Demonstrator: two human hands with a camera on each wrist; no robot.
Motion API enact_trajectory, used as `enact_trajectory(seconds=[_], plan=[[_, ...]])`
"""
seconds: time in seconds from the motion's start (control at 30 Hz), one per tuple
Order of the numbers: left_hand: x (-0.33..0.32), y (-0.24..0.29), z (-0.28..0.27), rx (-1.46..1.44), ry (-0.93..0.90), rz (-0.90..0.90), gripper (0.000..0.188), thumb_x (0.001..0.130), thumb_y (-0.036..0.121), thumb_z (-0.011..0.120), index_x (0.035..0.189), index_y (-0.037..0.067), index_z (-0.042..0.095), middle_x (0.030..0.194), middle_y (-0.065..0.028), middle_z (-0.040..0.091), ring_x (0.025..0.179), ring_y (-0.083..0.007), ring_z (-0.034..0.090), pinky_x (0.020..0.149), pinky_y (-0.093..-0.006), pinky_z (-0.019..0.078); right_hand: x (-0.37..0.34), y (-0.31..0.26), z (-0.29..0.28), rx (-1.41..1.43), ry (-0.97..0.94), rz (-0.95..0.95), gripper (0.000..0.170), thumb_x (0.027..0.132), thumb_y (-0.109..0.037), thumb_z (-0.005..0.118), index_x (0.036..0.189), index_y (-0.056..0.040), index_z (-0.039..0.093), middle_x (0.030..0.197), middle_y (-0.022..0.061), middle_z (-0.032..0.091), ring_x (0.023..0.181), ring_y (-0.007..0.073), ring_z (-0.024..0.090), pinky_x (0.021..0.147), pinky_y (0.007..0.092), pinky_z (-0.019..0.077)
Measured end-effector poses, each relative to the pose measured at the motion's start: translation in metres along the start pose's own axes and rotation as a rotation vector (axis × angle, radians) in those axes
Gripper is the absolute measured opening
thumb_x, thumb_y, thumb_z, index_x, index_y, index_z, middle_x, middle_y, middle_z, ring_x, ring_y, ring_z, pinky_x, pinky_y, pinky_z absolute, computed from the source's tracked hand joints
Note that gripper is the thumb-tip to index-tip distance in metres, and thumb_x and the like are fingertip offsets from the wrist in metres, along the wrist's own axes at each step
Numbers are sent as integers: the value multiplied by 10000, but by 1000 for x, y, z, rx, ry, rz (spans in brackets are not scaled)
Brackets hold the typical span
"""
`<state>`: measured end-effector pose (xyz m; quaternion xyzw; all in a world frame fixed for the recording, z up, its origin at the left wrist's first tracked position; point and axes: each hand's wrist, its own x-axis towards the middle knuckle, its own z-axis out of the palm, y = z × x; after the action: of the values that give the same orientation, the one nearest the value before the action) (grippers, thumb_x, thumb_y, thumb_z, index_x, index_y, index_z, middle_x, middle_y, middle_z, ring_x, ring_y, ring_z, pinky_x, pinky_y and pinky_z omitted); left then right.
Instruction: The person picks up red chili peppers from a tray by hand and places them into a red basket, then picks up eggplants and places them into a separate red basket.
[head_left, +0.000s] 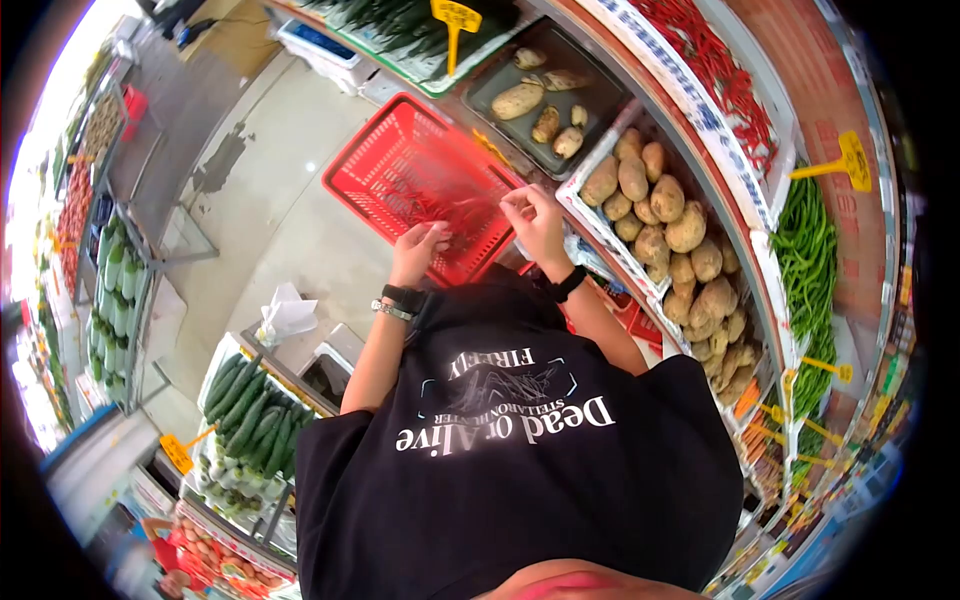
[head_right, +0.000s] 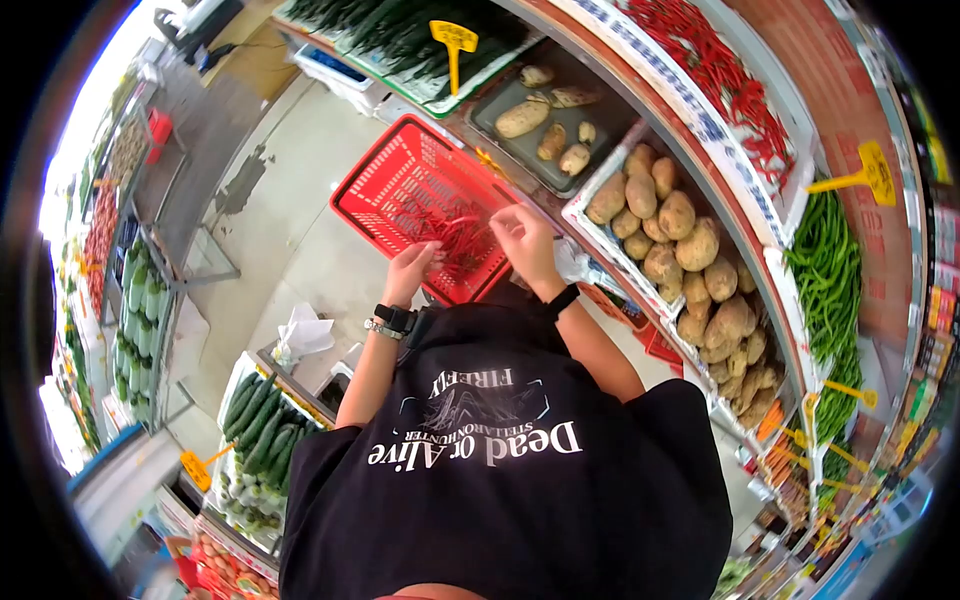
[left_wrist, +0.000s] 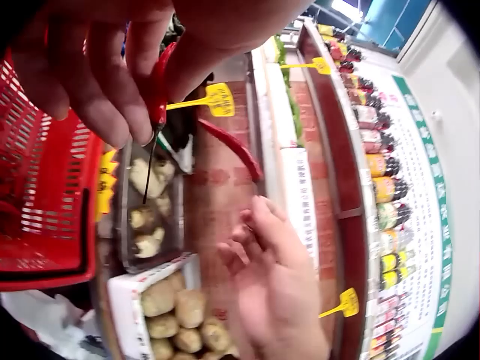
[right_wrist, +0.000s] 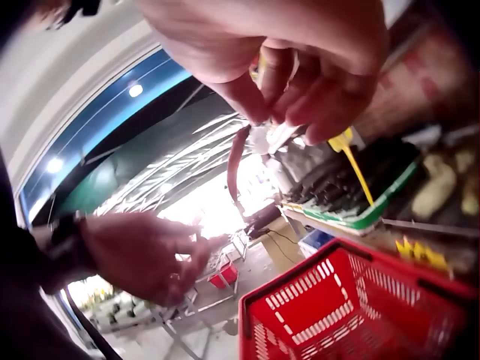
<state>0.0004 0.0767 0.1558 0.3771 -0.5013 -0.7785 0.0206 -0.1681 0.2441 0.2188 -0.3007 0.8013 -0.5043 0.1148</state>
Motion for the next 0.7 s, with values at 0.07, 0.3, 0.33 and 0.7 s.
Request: enact_trajectory(seconds=[0.07,0.3,0.33,0.7], plan=[[12,-29,-14,87,22,-109,322,986,296,621,1168,33,659,1006,-54,725,847,-121,681,678,-238,499,-14,68,-7,238,-36,374,125,859,-133,727,928,-33,698,831,7,702,735,72,622,634,247,478],[39,-87,-52,258,-17,-385,271,941,311,680,1151,140,674,1064,-10,740,897,-85,686,654,-210,467,-145,182,-58,545,354,984,130,878,-161,702,978,-78,711,872,-18,683,738,73,613,646,236,518],[41,-85,-52,278,-55,-382,266,947,300,673,1161,141,673,1073,-6,739,896,-91,688,653,-212,467,-165,180,-62,572,429,1039,137,874,-173,693,981,-91,713,864,-25,672,751,80,612,662,247,522],[57,-83,-28,513,-248,-408,301,1012,321,573,1228,127,652,1150,-19,724,929,-100,666,775,-268,476,-339,253,-23,709,914,1378,149,818,-144,694,954,-90,723,856,22,669,754,143,627,680,333,555]])
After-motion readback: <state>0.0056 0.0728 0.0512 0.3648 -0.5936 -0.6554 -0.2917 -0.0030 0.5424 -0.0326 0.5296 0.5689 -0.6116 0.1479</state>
